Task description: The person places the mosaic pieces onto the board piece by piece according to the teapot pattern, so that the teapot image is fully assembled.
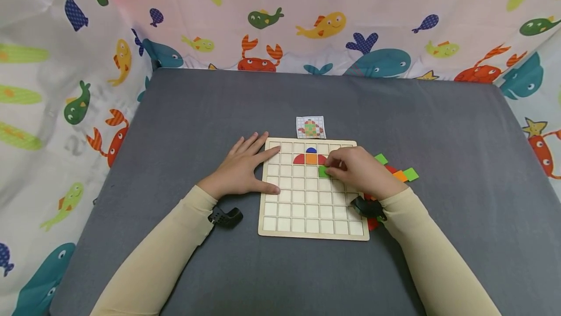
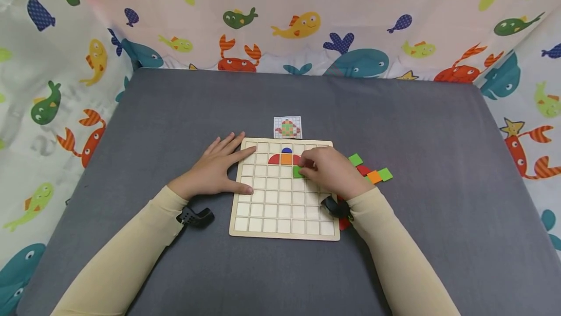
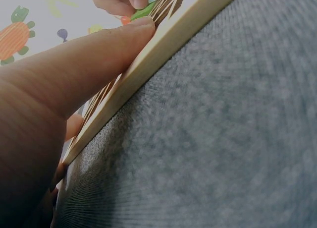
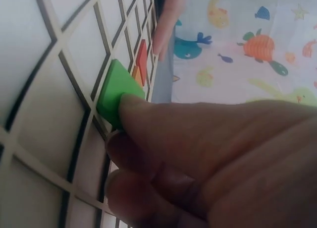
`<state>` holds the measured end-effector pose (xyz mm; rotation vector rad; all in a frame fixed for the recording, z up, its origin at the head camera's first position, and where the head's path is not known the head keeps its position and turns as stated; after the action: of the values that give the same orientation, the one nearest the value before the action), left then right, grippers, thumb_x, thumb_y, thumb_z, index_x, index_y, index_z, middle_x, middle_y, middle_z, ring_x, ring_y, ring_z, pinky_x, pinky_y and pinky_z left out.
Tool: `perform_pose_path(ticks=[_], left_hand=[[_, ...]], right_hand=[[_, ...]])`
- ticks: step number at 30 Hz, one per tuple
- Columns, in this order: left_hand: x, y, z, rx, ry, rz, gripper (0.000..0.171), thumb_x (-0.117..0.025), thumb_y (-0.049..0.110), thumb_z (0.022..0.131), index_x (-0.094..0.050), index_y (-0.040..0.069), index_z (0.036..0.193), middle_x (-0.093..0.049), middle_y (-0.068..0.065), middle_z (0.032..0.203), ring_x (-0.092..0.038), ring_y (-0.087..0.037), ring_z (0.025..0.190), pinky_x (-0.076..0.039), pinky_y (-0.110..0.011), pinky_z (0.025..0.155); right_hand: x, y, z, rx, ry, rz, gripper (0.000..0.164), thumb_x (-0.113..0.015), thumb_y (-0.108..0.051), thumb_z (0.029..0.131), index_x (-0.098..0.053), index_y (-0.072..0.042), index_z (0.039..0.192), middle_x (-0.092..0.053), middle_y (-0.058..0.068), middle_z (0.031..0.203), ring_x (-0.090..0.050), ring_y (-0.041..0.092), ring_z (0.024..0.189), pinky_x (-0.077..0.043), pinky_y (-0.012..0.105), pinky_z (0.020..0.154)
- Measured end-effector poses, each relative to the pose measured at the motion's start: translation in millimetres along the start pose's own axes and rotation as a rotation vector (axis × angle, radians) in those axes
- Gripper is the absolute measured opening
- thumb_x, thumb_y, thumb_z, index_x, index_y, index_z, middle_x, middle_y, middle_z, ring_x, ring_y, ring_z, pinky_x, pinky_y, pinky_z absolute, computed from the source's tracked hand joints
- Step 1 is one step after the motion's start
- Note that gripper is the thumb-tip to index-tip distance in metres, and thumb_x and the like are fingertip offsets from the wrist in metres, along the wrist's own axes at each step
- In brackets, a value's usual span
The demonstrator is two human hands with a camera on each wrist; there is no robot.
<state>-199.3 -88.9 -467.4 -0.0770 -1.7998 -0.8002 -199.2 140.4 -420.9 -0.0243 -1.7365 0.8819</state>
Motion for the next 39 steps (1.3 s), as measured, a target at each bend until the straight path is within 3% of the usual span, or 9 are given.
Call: perform_pose_path(ticks=[13,19,27,34,39], left_hand=[[2.0,0.0,-0.3,0.007,-0.003,0.004,0.113,-0.070,0.087,0.076,-0.026,0.038,0.168,0.000,0.000,0.178,0.007,-0.022,0.164,0.009,-0.049,0.130],[2.7,0.7,0.3,0.004,0.002,0.005,0.113,-0.070,0.087,0.076,-0.026,0.037,0.168,-0.001,0.000,0.178,0.006,-0.023,0.164,0.009,-0.050,0.130],[2.2,1.2,1.1,0.009,-0.005,0.004,0.113,-0.070,0.086,0.076,-0.026,0.037,0.168,0.000,0.000,0.178,0.006,-0.023,0.164,0.009,-0.050,0.130],[0.0,-0.3,0.8,0.009,-0.005,0.005,0.113,-0.069,0.087,0.076,-0.025,0.038,0.168,0.000,0.000,0.178,0.006,-0.023,0.164,0.009,-0.049,0.130],[-2.3,-2.1,1.2,0.008,-0.004,0.009,0.114,-0.069,0.088,0.075,-0.025,0.039,0.168,0.001,0.001,0.178,0.007,-0.022,0.164,0.010,-0.049,0.130]], right_hand=[[3,-1,1,0.009,0.013,-0.025,0.004,-0.081,-0.012,0.094,-0.083,-0.013,0.097,-0.076,-0.003,0.089,-0.065,0.013,0.080,-0.057,0.033,0.074],[16,7,-4,-0.053,0.011,-0.003,0.005,-0.076,-0.016,0.098,-0.081,-0.015,0.100,-0.073,-0.003,0.087,-0.061,0.014,0.076,-0.052,0.033,0.069],[43,34,-15,-0.203,0.026,-0.007,0.016,-0.074,-0.017,0.100,-0.079,-0.007,0.112,-0.075,0.008,0.098,-0.063,0.021,0.080,-0.055,0.036,0.069],[60,64,-29,-0.255,0.032,-0.004,0.020,-0.072,-0.016,0.101,-0.077,-0.006,0.117,-0.074,0.013,0.104,-0.065,0.024,0.082,-0.057,0.038,0.071],[67,82,-36,-0.301,0.019,-0.009,0.024,-0.075,-0.017,0.099,-0.077,-0.003,0.117,-0.074,0.018,0.110,-0.067,0.029,0.092,-0.059,0.043,0.077]])
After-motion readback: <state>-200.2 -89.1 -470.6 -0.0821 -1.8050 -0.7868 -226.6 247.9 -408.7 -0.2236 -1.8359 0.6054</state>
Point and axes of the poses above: each hand's wrist, its own z-axis towards the middle knuckle, its own x-axis out of the back of the hand, y = z × x, the point moved 9 cm from there along z, towards the middle knuckle
